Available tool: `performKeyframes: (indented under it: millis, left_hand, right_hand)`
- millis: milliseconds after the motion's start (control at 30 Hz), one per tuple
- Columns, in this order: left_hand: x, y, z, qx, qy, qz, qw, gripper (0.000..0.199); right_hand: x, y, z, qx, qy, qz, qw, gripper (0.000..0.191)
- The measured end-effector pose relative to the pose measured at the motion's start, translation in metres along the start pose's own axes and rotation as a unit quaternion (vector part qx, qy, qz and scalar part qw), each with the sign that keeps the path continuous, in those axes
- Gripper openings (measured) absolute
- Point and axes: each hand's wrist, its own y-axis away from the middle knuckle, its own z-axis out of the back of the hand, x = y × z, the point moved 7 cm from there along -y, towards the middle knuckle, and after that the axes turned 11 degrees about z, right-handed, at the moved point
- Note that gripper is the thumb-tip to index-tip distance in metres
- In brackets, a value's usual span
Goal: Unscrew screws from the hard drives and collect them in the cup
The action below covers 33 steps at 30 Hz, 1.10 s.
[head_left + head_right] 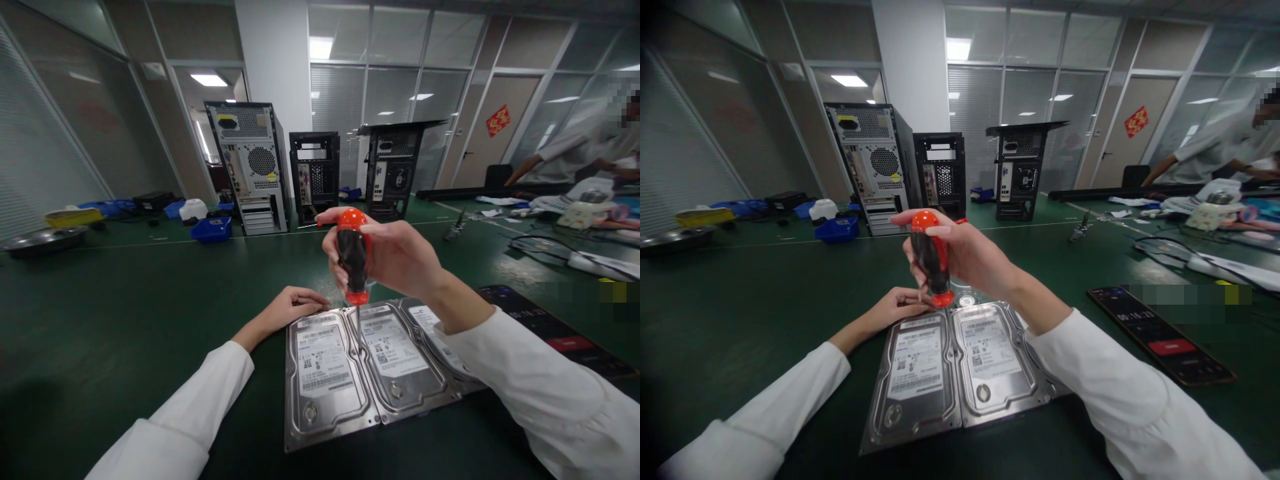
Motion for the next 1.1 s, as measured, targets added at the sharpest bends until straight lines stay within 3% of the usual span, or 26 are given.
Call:
performKeyframes:
  millis: [100,200,367,433,567,700,833,1100]
  left_hand:
    - [0.0,0.0,0.001,-0.008,-0.006,-0.003,1.0,0.037]
    - [-0.002,0.0,0.002,-0.013,-0.014,-0.004,1.0,0.034]
    - [-0.006,0.002,0.0,-0.013,-0.027,0.003,1.0,0.035]
    - [-0.004,0.002,-0.001,-0.009,-0.016,0.01,1.0,0.038]
    - [-0.002,0.0,0.001,-0.009,-0.002,0.003,1.0,0.04]
    - [-0.002,0.0,0.001,-0.008,-0.011,-0.002,1.0,0.038]
    - [-0.005,0.002,0.0,-0.004,-0.019,0.0,1.0,0.038]
    - [-0.004,0.001,-0.001,-0.004,-0.008,0.004,1.0,0.039]
  right_hand:
    - [0.001,0.001,0.005,0.002,0.07,-0.004,0.998,0.033]
    - [0.006,-0.001,0.005,0.024,0.115,0.039,0.992,0.038]
    - [0.007,-0.001,0.002,0.025,0.076,0.065,0.995,0.038]
    - [0.005,-0.001,0.002,0.017,0.058,0.043,0.997,0.032]
    - [0.002,0.0,0.003,0.013,0.04,-0.002,0.999,0.04]
    - [0.007,-0.002,0.006,-0.003,0.054,0.046,0.997,0.023]
    - [0.011,-0.003,0.002,-0.006,0.037,0.086,0.996,0.03]
    - [0.007,-0.001,0.004,-0.006,-0.014,0.01,1.0,0.032]
